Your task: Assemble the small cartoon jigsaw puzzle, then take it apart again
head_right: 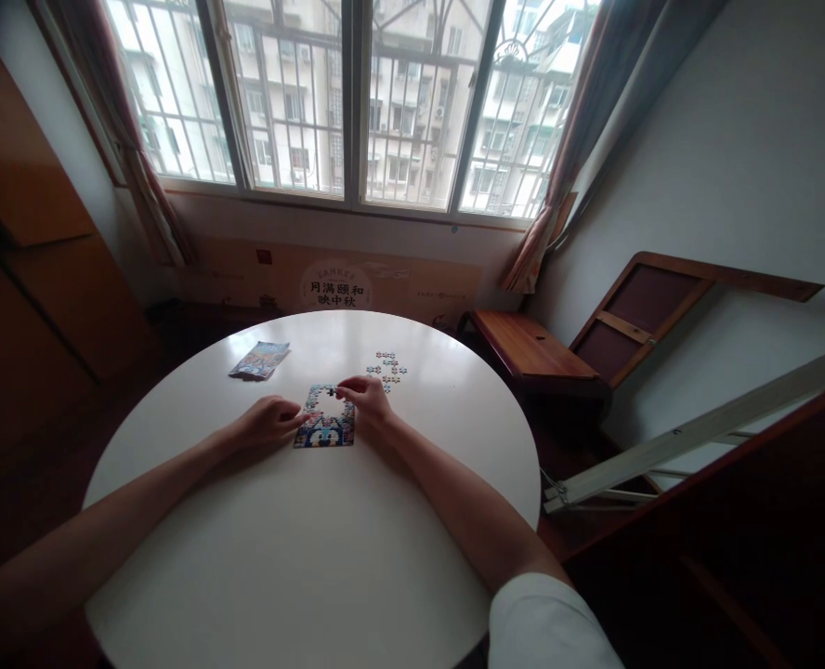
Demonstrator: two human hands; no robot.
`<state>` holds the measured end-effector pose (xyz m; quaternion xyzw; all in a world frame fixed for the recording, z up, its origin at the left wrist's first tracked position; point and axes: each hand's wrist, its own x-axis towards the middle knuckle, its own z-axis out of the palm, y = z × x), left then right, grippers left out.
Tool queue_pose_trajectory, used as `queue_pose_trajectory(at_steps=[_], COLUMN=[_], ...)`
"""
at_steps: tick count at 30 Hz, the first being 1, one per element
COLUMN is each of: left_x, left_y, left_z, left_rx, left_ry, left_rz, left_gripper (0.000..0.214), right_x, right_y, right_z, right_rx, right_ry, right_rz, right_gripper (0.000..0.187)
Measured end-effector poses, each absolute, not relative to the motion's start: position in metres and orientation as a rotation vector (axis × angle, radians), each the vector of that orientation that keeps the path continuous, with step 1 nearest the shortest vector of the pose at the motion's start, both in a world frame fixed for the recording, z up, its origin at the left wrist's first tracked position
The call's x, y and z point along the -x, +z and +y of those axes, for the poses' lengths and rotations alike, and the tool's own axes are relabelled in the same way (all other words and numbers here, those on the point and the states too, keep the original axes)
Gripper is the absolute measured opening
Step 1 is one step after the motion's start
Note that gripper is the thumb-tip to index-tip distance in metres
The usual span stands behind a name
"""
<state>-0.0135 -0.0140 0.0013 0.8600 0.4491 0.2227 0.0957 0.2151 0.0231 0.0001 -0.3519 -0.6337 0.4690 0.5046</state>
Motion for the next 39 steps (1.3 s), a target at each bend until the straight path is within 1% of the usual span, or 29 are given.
queue_pose_trajectory(at_steps=[8,13,19,27,30,33,39], left_x=[0.0158,0.0163,0.0165,0.0173,0.0186,0.0197,0.0197], left_y=[0.0043,0.0067,0.0053,0.0053,0.0035,0.0011,-0.0008], left_z=[-0.0147,-0.0148,-0.0134,-0.0133,-0.0122,-0.0107,-0.0097], left_rx=[-2.551,-2.528,-2.515,-2.542,-2.565,-2.580,-2.582], left_ry=[0.581,0.593,0.617,0.590,0.579,0.578,0.594], left_rz=[1.337,1.323,1.319,1.310,1.306,1.296,1.290], left_gripper=[0.048,0.044,0.041,0.043,0.042,0.041,0.041], right_x=[-0.2143,-0.2141,-0.2149,-0.2153,-0.2162,-0.2177,-0.2203], right_y=[-0.0115,-0.0096,-0.0106,-0.0093,-0.0103,-0.0107,-0.0098], right_z=[0.0235,0.0190,0.0174,0.0196,0.0217,0.0224,0.0222], right_rx=[0.866,0.906,0.928,0.912,0.898,0.878,0.835], right_ry=[1.104,0.994,0.894,0.875,0.937,1.028,1.078], right_rz=[-1.566,-1.694,-1.817,-1.797,-1.715,-1.638,-1.605], right_gripper=[0.020,0.014,0.012,0.013,0.014,0.018,0.028])
